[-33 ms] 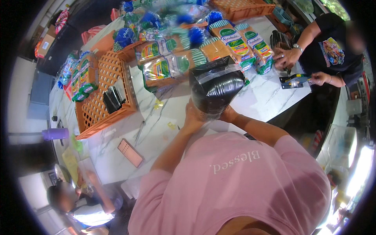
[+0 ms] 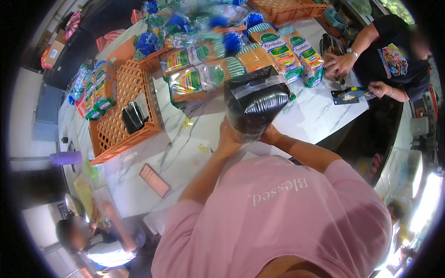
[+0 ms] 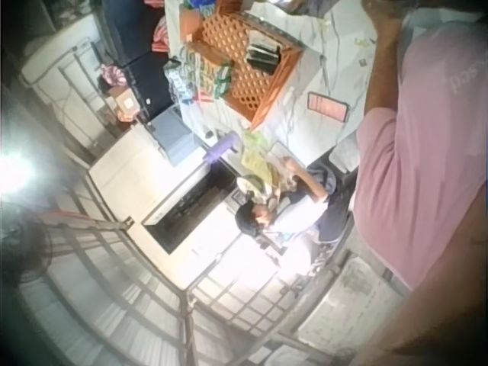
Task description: The person packs small, individually wrapped items into clear plastic bags. They repeatedly pick up items from a table, place them into a bag, and then set the filled bag down. Another person is visible in the background working at the same table.
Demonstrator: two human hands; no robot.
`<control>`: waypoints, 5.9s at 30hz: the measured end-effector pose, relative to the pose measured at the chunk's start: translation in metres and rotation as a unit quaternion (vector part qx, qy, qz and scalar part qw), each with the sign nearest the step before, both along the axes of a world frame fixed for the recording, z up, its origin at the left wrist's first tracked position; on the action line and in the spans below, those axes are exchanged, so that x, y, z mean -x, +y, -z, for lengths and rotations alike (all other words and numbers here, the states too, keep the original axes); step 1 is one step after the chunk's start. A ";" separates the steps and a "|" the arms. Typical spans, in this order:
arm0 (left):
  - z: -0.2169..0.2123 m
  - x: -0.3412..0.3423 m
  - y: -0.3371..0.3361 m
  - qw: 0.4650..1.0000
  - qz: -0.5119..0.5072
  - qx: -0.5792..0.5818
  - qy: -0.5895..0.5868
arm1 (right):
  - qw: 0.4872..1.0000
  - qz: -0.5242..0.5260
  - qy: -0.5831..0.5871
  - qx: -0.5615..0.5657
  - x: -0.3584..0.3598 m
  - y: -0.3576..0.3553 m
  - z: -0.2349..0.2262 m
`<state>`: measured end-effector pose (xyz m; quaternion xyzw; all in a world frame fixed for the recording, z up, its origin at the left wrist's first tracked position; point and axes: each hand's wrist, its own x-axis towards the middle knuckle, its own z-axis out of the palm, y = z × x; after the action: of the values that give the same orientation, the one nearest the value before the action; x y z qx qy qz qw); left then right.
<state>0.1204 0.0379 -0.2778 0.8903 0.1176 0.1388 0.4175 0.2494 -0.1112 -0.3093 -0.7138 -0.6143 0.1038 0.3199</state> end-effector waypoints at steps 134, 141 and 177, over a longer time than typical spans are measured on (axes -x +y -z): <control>-0.327 0.037 -0.006 0.897 0.336 -0.280 -0.058 | 0.909 -0.180 -0.291 0.239 0.064 -0.068 -0.281; -0.341 0.035 0.000 0.903 0.287 -0.302 -0.104 | 0.979 -0.114 -0.168 -0.008 0.041 -0.057 -0.321; -0.360 0.004 -0.021 0.869 0.383 -0.303 0.075 | 0.989 -0.142 0.013 -0.026 -0.003 -0.078 -0.415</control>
<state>0.1160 0.0166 0.0818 0.9561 -0.2492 -0.0704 0.1372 0.2521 -0.1887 0.1053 -0.6091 -0.7080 0.1415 0.3282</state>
